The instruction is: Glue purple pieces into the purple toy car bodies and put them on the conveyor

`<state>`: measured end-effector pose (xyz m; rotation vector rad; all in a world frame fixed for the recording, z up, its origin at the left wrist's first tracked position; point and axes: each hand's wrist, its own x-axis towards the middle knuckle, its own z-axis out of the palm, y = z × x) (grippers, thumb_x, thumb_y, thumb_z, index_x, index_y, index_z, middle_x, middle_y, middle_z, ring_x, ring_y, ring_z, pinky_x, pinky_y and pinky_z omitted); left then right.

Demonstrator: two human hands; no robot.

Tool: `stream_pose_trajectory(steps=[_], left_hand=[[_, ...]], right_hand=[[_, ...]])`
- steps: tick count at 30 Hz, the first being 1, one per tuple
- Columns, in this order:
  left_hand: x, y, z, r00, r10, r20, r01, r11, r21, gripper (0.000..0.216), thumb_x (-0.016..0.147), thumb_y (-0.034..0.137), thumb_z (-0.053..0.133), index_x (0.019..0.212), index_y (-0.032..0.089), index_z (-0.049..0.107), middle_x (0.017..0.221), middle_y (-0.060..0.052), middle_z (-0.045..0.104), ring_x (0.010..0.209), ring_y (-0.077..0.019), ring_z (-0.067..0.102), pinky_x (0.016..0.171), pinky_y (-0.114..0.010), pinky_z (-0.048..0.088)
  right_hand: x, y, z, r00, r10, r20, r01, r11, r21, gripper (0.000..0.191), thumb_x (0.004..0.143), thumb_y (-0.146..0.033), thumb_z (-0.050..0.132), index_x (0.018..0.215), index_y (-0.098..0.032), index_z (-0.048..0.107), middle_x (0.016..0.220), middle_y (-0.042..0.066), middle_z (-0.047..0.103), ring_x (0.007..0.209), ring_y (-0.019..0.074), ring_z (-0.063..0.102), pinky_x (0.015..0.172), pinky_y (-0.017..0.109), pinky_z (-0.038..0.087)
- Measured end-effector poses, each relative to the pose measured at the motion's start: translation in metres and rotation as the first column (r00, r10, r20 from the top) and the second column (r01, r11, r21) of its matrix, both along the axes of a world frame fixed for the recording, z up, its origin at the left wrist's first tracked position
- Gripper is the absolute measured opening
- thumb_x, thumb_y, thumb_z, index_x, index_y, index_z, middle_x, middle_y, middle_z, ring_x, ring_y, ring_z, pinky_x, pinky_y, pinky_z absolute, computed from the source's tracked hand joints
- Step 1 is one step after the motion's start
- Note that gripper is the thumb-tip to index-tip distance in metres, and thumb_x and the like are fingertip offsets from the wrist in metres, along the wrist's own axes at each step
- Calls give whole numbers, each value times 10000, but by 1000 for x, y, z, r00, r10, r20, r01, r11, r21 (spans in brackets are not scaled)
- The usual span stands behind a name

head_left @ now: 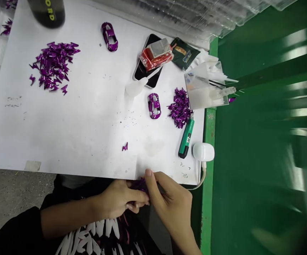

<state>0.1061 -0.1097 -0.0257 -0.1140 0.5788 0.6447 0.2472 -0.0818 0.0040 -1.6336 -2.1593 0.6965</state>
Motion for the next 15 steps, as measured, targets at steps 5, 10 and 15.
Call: stream_pose_trajectory(steps=[5,10,15], left_hand=[[0,2,-7,997,-35,63,39,997,-73,227,608,135,740,695,169,533,516,103,403,407,-16,268,414,-232,73],[6,-1,-10,996,18,90,-6,991,-130,203,560,112,622,571,192,436,445,115,355,371,-5,210,402,-228,64],[8,-4,-9,989,86,122,-63,983,-174,201,544,128,611,578,197,425,432,122,335,364,-9,202,399,-228,64]], right_hand=[[-20,18,-3,986,-161,33,163,986,-44,412,998,-436,509,671,-196,576,556,-18,516,509,105,442,512,269,347],[-43,34,-3,969,-246,39,248,946,-208,490,1005,-572,415,694,-210,523,578,-13,495,566,130,451,548,285,349],[-56,41,-11,962,-235,136,256,952,-166,512,1017,-553,389,629,-220,424,539,-24,403,573,137,394,573,304,302]])
